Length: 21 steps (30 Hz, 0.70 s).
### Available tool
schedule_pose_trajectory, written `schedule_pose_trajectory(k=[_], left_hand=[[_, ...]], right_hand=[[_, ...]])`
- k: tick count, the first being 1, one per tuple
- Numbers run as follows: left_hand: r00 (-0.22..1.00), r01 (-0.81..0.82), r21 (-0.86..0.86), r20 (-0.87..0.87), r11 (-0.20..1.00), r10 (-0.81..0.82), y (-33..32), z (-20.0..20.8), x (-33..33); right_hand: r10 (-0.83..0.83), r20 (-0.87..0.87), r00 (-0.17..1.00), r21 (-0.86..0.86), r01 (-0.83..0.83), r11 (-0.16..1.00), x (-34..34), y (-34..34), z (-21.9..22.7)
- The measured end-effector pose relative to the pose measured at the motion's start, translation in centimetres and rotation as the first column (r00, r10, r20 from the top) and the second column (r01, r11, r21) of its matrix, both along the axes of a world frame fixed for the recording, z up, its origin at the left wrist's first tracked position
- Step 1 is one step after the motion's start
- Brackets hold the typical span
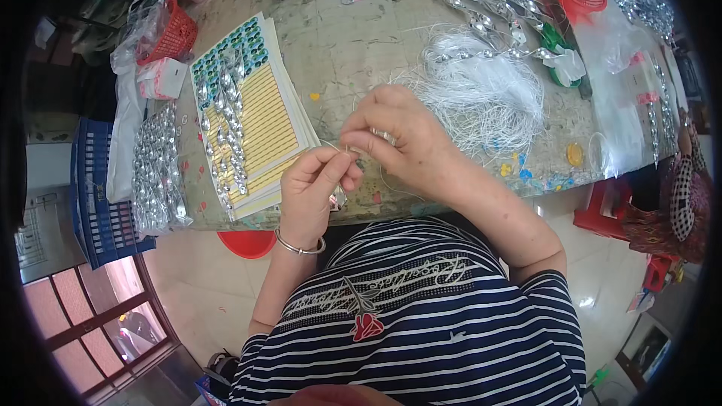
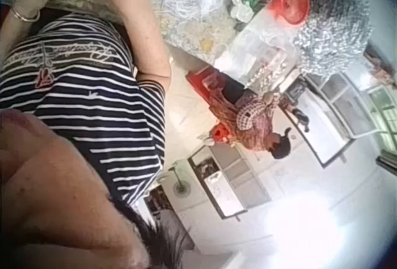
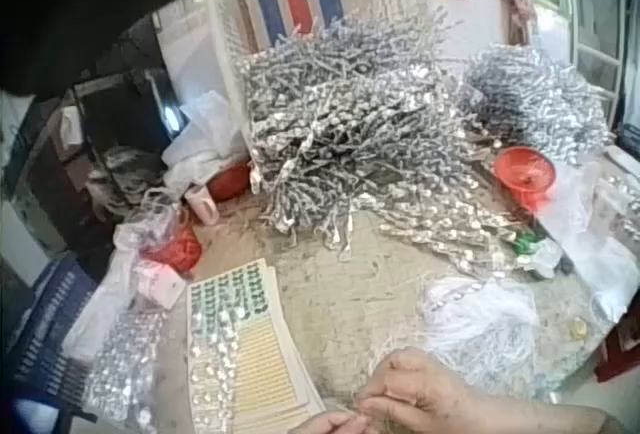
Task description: Assembling small decorative items by threading white components onto tinsel strings and applying stickers before bagging them.
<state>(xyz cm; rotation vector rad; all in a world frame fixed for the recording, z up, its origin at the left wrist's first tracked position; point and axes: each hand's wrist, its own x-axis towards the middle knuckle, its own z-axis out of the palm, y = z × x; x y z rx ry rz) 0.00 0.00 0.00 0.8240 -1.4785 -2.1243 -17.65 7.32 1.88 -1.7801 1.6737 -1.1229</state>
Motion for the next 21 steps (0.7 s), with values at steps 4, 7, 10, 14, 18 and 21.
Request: schedule_pose_trajectory(k=[4,7,10,14,18,21], left_hand=[[0.998,-0.026,-0.028,0.052,0.999,0.027,0.1,0.0,0.1],[0.998,-0.033,-0.051,0.049,0.998,0.036,0.1,-0.1,0.2],[1.000,-0.007,-0.084,0.004,0.996,0.007,0.4,-0.3,0.2],[0.996,0.082,-0.146,-0.018,0.986,-0.085,0.6,-0.7,0.2],[0.994,0.110,-0.118,0.030,0.987,-0.108,0.6,-0.4,0.5],[0.994,0.111,-0.104,0.033,0.988,-0.108,0.7,-0.4,0.6]], right_hand=[[-0.292,0.190,0.937,-0.120,0.317,0.941,0.5,0.2,0.4],[-0.278,0.243,0.929,-0.071,0.303,0.950,0.6,1.2,-0.1],[-0.167,0.186,0.968,0.006,0.168,0.986,1.5,1.5,0.1],[-0.171,0.357,0.918,0.072,0.156,0.985,2.0,1.2,-0.7],[-0.183,0.502,0.845,0.129,0.136,0.982,1.5,1.0,-0.9],[-0.203,0.524,0.828,0.185,0.122,0.975,1.3,0.9,-0.9]])
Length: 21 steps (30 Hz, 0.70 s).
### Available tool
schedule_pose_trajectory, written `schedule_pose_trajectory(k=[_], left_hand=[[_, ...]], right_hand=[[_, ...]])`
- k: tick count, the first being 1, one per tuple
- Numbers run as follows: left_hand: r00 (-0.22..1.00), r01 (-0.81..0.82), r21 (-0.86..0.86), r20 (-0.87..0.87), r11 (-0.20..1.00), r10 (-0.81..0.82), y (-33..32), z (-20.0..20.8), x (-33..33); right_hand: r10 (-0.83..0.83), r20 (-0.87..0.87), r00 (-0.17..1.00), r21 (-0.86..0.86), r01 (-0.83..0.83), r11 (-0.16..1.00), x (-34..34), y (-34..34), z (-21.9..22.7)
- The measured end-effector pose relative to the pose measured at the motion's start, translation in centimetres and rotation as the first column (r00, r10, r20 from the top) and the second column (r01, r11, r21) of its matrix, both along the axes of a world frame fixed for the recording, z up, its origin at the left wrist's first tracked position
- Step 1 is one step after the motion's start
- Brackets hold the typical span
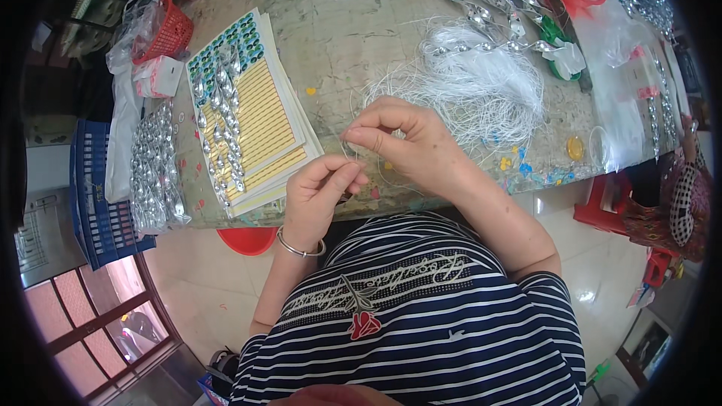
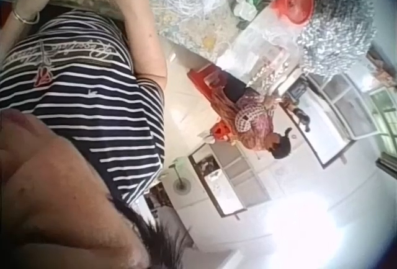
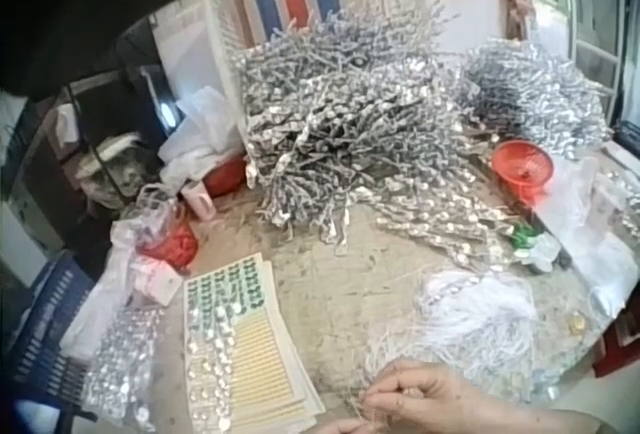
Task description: Assembling small decorative items by threading white components onto tinsel strings and applying stickers before bagging them.
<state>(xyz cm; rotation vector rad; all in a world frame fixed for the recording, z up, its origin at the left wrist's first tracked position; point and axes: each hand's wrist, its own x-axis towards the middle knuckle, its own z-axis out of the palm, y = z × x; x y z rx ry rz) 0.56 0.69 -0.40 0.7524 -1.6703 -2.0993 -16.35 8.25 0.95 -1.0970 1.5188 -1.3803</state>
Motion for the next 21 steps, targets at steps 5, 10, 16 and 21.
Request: schedule_pose_trajectory(k=[5,10,16,21], left_hand=[[1.000,0.021,-0.003,-0.009,1.000,-0.021,-0.1,-0.1,0.0],[0.999,-0.021,0.022,-0.032,1.000,0.021,-0.1,-0.1,0.2],[0.998,-0.038,0.007,-0.040,0.999,0.038,-0.1,-0.7,0.4],[0.999,-0.018,-0.002,-0.034,1.000,0.018,-0.1,-0.6,0.4]], right_hand=[[0.016,0.123,0.992,0.026,-0.020,0.999,-0.2,0.0,-0.5],[-0.068,0.322,0.944,0.109,0.034,0.993,0.0,0.4,-0.4],[-0.036,0.383,0.923,0.129,-0.015,0.992,1.2,0.7,-0.2],[0.031,0.318,0.948,0.042,-0.047,0.998,0.8,0.5,-0.9]])
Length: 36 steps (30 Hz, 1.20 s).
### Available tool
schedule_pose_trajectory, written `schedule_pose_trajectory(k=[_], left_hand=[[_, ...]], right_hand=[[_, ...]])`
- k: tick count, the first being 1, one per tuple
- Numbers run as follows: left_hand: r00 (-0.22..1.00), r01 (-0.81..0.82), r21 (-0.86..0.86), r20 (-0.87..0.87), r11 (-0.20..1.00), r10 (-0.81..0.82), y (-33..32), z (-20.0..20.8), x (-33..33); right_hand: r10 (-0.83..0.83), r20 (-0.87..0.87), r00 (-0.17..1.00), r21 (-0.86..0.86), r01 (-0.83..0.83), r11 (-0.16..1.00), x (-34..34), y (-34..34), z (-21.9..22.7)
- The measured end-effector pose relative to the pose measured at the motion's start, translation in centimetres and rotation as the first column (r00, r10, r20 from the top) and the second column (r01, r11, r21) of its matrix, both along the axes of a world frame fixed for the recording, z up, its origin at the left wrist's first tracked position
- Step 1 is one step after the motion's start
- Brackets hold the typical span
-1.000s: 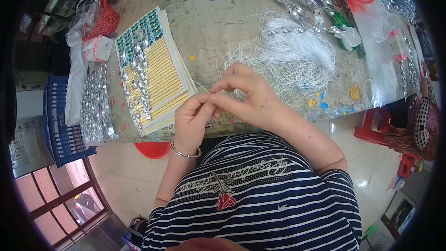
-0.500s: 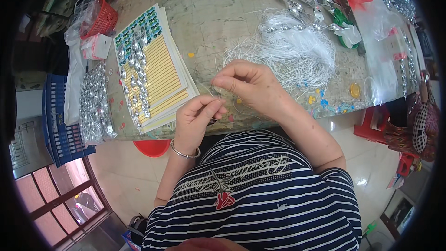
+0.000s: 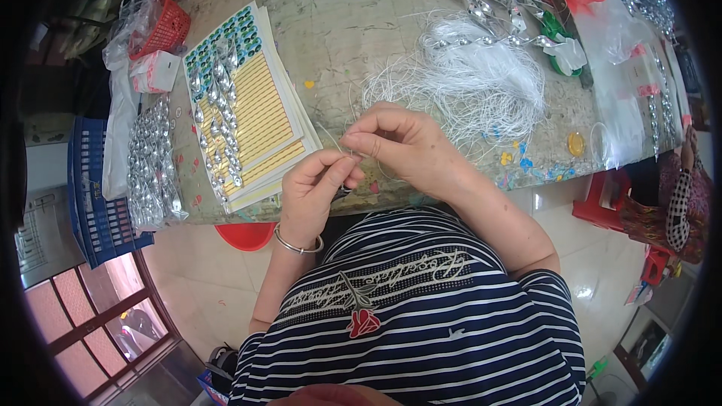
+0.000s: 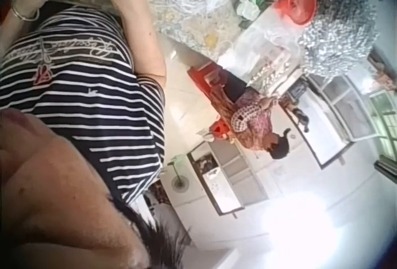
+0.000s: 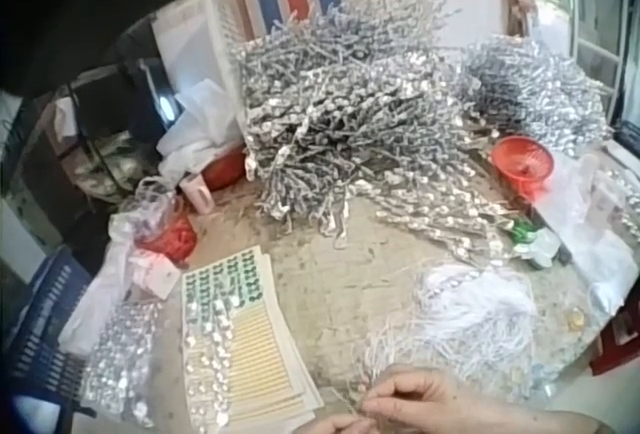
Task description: Assembling small decorative items by threading white components onto tinsel strings and applying stickers before bagging them.
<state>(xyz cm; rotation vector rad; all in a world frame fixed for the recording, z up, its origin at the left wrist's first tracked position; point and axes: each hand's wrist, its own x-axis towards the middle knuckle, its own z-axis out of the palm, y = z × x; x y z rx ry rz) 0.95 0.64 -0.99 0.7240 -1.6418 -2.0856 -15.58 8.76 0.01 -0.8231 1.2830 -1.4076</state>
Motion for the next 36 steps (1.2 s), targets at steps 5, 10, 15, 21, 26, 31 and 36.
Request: schedule_pose_trajectory(k=[5,10,15,21,26,31,36], left_hand=[[0.999,0.040,-0.002,0.013,0.999,-0.040,0.1,-0.1,0.2],[0.995,0.092,-0.021,0.051,0.996,-0.091,0.1,0.0,0.3],[0.993,0.107,-0.028,0.052,0.994,-0.106,0.1,-0.7,0.7],[0.986,0.153,-0.051,0.068,0.987,-0.149,0.0,-1.3,1.0],[0.985,0.168,-0.040,0.040,0.985,-0.167,0.0,-1.6,1.1],[0.982,0.187,-0.048,0.032,0.981,-0.186,-0.1,-1.8,1.3],[0.998,0.065,0.172,0.002,0.983,-0.067,0.2,-0.6,1.0]], right_hand=[[-0.029,-0.125,0.992,0.013,0.031,0.999,-0.5,-0.4,0.4],[0.021,-0.149,0.989,0.052,-0.014,0.999,-0.7,-0.7,0.2],[0.054,-0.111,0.992,0.093,-0.044,0.995,-0.7,-1.0,0.2],[0.065,0.051,0.997,0.112,-0.070,0.991,-0.6,-1.1,0.3],[0.123,0.029,0.992,0.135,-0.126,0.983,-0.7,-1.1,0.5],[0.134,0.015,0.991,0.134,-0.134,0.982,-0.6,-1.0,0.3],[0.103,0.033,0.994,0.121,-0.106,0.987,-0.5,-0.9,0.7]])
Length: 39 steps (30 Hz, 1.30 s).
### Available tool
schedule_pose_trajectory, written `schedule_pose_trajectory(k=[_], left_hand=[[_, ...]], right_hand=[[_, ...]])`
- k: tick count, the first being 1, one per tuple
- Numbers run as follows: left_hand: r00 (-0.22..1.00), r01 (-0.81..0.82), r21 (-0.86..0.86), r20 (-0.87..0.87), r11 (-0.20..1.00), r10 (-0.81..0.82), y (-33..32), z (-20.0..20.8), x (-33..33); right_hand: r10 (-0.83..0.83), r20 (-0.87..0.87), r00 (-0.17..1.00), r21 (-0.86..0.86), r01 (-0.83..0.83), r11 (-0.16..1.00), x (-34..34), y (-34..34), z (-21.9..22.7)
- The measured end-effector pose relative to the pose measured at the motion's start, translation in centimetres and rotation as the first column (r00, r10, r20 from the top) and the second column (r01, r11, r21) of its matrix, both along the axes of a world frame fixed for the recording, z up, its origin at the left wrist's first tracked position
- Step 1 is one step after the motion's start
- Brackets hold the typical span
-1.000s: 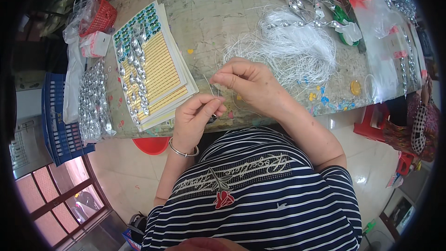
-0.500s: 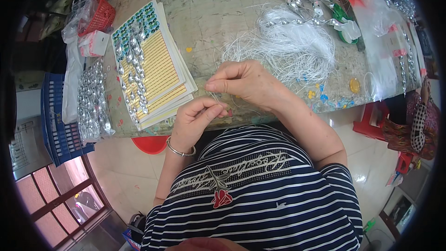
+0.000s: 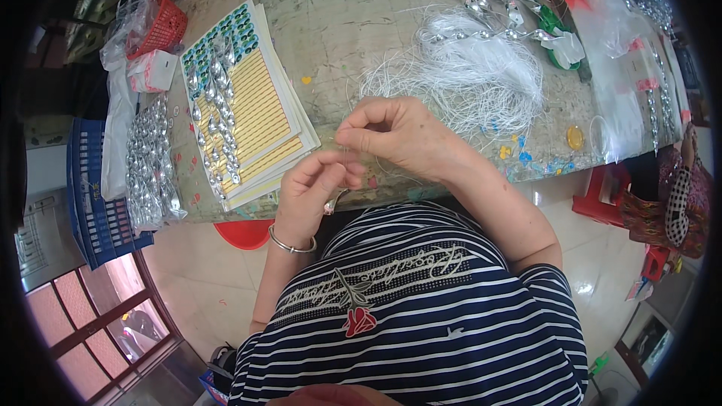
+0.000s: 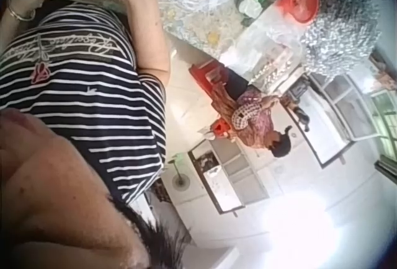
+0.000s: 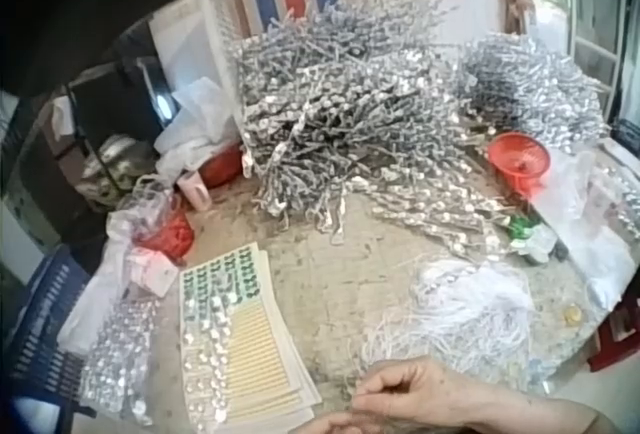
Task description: Assembling small decorative items by threading white components onto tinsel strings and applying stickers before bagging them.
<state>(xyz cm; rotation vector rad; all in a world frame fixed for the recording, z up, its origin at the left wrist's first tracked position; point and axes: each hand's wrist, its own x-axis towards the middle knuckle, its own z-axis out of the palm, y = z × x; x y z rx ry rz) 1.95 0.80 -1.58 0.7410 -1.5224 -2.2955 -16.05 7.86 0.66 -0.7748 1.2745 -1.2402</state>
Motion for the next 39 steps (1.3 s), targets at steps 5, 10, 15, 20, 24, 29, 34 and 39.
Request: schedule_pose_trajectory(k=[5,10,15,20,24,29,34,39], left_hand=[[0.984,-0.177,0.010,-0.014,0.984,0.177,-0.1,0.4,-1.2],[0.969,-0.244,-0.077,0.019,0.967,0.246,0.0,0.3,-1.0],[0.973,-0.228,-0.040,0.032,0.973,0.229,-0.1,0.2,-0.7],[0.984,-0.172,0.001,0.045,0.985,0.172,0.0,0.5,-0.8],[0.989,-0.144,-0.001,0.034,0.990,0.144,0.0,0.6,-0.7],[0.982,-0.188,-0.023,0.011,0.982,0.188,0.2,0.4,-0.6],[0.984,-0.180,-0.004,0.016,0.984,0.180,0.0,0.1,-0.3],[0.985,-0.171,0.020,-0.005,0.985,0.171,0.0,-0.3,-0.2]], right_hand=[[-0.098,-0.151,0.984,-0.066,0.089,0.994,0.7,0.3,-0.2],[-0.118,-0.208,0.971,-0.116,0.095,0.989,0.8,0.4,-0.3],[-0.121,-0.226,0.967,-0.101,0.100,0.990,0.7,0.6,-0.7],[-0.095,-0.244,0.965,-0.105,0.071,0.992,0.6,0.6,-0.8],[-0.093,-0.179,0.979,-0.095,0.077,0.992,0.7,0.6,-0.9],[-0.105,-0.042,0.994,-0.079,0.101,0.992,0.7,0.6,-0.8],[-0.097,0.131,0.987,-0.024,0.101,0.995,0.6,1.1,-1.3],[-0.066,0.095,0.993,-0.026,0.069,0.997,1.1,1.6,-1.4]])
